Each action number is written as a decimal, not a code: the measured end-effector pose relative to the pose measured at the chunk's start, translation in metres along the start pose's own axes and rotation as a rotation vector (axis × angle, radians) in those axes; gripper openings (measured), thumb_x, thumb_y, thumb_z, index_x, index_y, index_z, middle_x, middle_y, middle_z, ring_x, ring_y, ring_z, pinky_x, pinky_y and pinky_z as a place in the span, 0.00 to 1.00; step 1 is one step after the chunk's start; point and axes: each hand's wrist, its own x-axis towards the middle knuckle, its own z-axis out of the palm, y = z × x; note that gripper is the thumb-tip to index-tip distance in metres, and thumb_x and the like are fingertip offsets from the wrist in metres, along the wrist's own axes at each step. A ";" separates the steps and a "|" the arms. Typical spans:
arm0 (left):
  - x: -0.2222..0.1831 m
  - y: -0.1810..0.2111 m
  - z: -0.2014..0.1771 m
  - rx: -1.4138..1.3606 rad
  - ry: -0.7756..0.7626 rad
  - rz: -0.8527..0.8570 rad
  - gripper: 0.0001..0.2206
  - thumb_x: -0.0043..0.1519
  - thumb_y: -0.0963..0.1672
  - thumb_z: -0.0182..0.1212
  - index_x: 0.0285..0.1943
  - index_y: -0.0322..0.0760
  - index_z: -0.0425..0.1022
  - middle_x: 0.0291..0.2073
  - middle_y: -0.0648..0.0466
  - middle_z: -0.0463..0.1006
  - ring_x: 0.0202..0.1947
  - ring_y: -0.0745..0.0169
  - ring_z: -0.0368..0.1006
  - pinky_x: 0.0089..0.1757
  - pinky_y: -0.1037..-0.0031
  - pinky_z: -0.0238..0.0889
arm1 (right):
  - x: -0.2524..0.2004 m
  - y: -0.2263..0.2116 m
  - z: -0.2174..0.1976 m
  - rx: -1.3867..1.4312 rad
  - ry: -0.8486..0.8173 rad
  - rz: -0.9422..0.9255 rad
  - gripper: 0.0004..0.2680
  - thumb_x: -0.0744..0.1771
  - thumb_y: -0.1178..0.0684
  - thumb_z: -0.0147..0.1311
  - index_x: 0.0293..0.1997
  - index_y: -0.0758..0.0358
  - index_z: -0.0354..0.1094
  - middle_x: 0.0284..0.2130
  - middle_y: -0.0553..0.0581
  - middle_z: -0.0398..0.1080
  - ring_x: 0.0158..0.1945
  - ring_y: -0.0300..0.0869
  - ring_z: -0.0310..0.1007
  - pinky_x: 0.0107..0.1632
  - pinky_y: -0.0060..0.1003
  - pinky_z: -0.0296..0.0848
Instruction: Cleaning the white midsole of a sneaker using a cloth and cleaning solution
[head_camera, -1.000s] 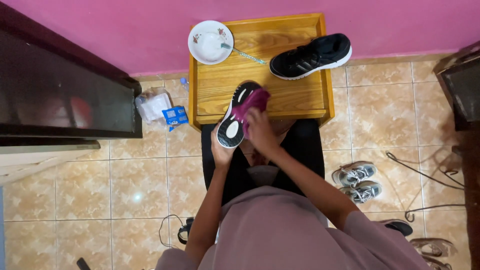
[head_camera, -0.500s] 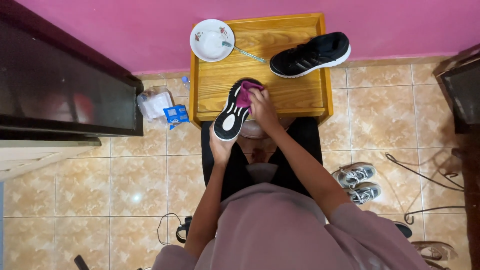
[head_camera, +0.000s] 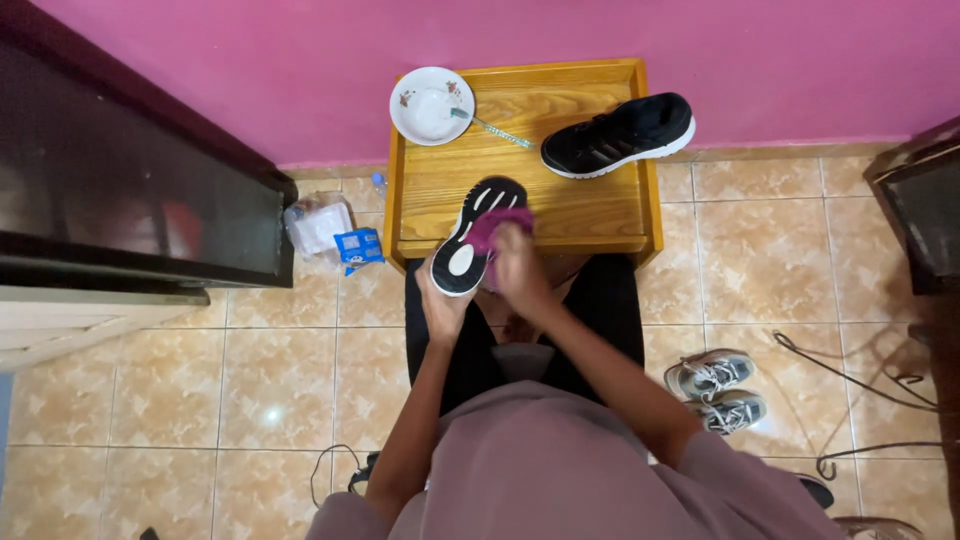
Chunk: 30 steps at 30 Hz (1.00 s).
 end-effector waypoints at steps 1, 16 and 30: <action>0.002 -0.002 0.005 -0.002 -0.004 0.001 0.41 0.39 0.49 0.80 0.65 0.45 0.68 0.55 0.44 0.71 0.59 0.38 0.70 0.60 0.56 0.66 | -0.010 -0.027 -0.006 -0.003 0.003 0.001 0.15 0.63 0.63 0.41 0.54 0.68 0.66 0.53 0.67 0.66 0.58 0.66 0.64 0.64 0.54 0.62; 0.124 0.111 0.031 0.208 0.117 0.628 0.39 0.44 0.51 0.87 0.64 0.41 0.71 0.44 0.49 0.73 0.48 0.44 0.70 0.51 0.59 0.64 | -0.071 0.062 -0.094 0.528 0.343 0.663 0.16 0.70 0.56 0.46 0.68 0.53 0.66 0.61 0.59 0.69 0.61 0.50 0.70 0.68 0.51 0.63; 0.250 0.182 0.270 0.545 -0.572 0.950 0.36 0.53 0.50 0.77 0.67 0.46 0.59 0.54 0.45 0.69 0.51 0.39 0.68 0.47 0.52 0.62 | -0.090 0.081 -0.118 0.939 0.392 0.754 0.16 0.65 0.61 0.40 0.56 0.68 0.71 0.37 0.54 0.74 0.35 0.36 0.67 0.40 0.26 0.65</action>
